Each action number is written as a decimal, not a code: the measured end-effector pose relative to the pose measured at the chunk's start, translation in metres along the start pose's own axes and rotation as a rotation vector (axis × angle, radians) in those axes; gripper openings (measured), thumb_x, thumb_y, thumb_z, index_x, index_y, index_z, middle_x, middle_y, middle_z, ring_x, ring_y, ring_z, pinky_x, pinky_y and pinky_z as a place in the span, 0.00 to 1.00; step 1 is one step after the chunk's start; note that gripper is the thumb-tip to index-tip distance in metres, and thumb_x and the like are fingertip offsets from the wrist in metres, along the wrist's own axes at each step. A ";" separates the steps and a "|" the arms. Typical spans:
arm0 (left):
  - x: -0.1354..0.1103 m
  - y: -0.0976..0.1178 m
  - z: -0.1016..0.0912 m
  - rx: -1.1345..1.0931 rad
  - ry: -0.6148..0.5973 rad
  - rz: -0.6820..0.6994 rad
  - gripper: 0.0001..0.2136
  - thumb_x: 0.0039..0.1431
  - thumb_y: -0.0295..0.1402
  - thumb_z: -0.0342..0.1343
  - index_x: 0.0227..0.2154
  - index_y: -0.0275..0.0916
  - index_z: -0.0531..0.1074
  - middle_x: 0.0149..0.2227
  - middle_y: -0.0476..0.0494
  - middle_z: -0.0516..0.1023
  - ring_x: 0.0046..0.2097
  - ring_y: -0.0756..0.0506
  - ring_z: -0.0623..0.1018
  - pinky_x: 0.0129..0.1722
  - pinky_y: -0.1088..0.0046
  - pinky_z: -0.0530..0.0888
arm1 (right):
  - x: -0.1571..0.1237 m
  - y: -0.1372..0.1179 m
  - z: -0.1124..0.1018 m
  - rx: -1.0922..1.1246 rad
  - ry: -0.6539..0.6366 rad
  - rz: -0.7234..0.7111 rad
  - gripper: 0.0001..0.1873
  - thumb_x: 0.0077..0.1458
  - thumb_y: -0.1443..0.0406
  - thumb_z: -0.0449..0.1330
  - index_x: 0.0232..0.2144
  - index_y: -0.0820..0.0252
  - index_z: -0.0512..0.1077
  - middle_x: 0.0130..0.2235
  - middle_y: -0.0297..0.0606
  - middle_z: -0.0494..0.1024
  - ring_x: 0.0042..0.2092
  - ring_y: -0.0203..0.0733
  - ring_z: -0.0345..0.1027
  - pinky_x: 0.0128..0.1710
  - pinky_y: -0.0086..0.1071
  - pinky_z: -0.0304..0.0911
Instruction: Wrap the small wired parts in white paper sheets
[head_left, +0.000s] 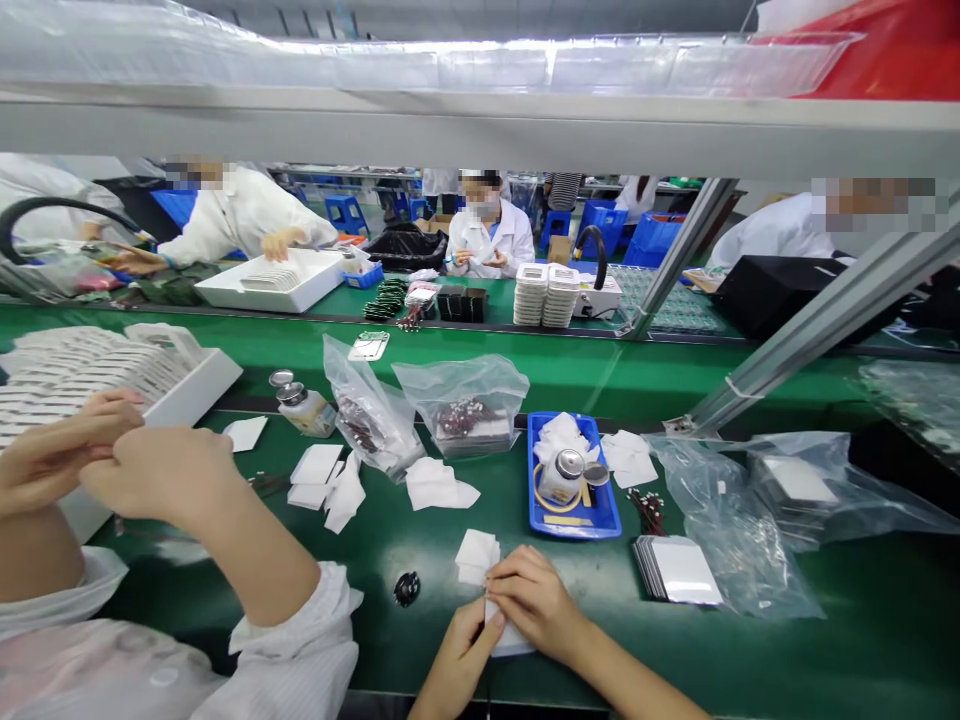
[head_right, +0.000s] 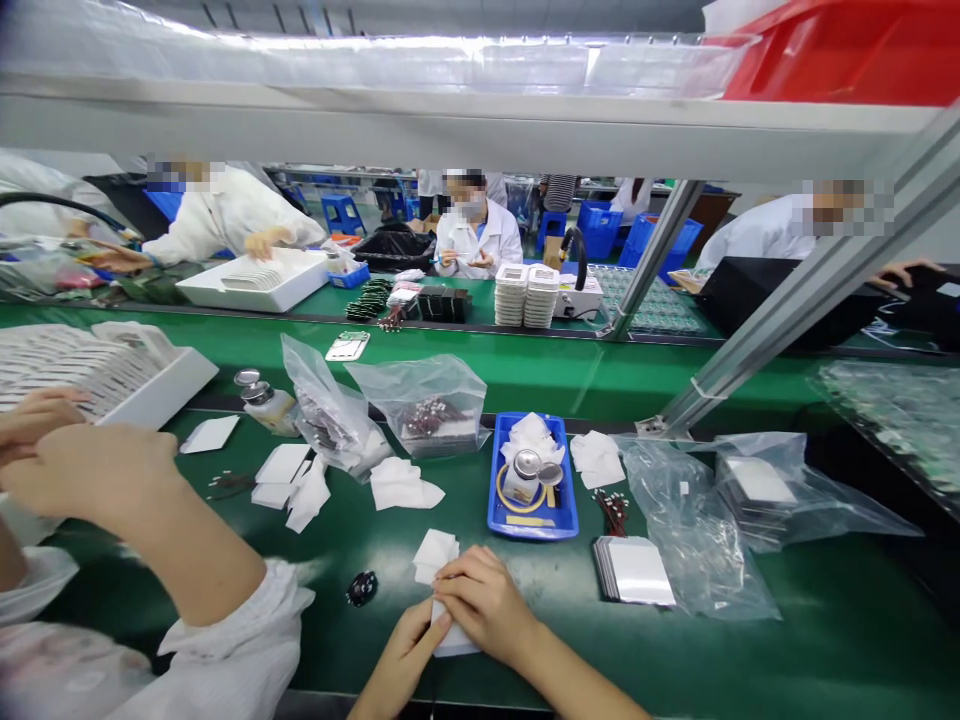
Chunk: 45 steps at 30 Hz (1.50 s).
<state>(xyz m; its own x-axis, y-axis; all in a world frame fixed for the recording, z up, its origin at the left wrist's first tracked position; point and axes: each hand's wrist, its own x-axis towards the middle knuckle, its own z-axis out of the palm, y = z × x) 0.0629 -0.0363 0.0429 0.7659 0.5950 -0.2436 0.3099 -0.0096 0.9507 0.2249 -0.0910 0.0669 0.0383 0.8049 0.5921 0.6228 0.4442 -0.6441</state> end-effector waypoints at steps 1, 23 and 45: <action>0.000 -0.001 0.000 -0.004 0.010 -0.006 0.30 0.62 0.58 0.44 0.38 0.35 0.78 0.37 0.39 0.79 0.41 0.39 0.74 0.47 0.64 0.71 | 0.000 0.000 0.000 0.004 0.003 0.008 0.07 0.62 0.69 0.58 0.41 0.56 0.75 0.39 0.39 0.81 0.39 0.40 0.72 0.38 0.36 0.65; -0.008 0.022 0.023 -0.005 0.273 0.034 0.27 0.64 0.55 0.42 0.31 0.36 0.74 0.32 0.38 0.79 0.34 0.41 0.77 0.37 0.67 0.74 | -0.001 -0.020 0.008 -0.232 -0.003 0.039 0.11 0.67 0.69 0.48 0.35 0.60 0.70 0.34 0.40 0.75 0.37 0.41 0.65 0.36 0.35 0.64; -0.005 0.074 -0.006 -0.162 0.383 0.051 0.25 0.62 0.55 0.48 0.27 0.36 0.70 0.25 0.49 0.70 0.29 0.50 0.68 0.30 0.76 0.67 | 0.019 -0.043 -0.024 -0.030 0.232 -0.106 0.14 0.63 0.73 0.53 0.49 0.60 0.69 0.40 0.45 0.78 0.43 0.42 0.74 0.41 0.38 0.73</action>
<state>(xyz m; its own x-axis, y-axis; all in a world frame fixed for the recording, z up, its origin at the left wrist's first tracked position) 0.0786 -0.0358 0.1160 0.5039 0.8531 -0.1354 0.1612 0.0611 0.9850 0.2181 -0.1040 0.1178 0.1479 0.6410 0.7532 0.6553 0.5069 -0.5600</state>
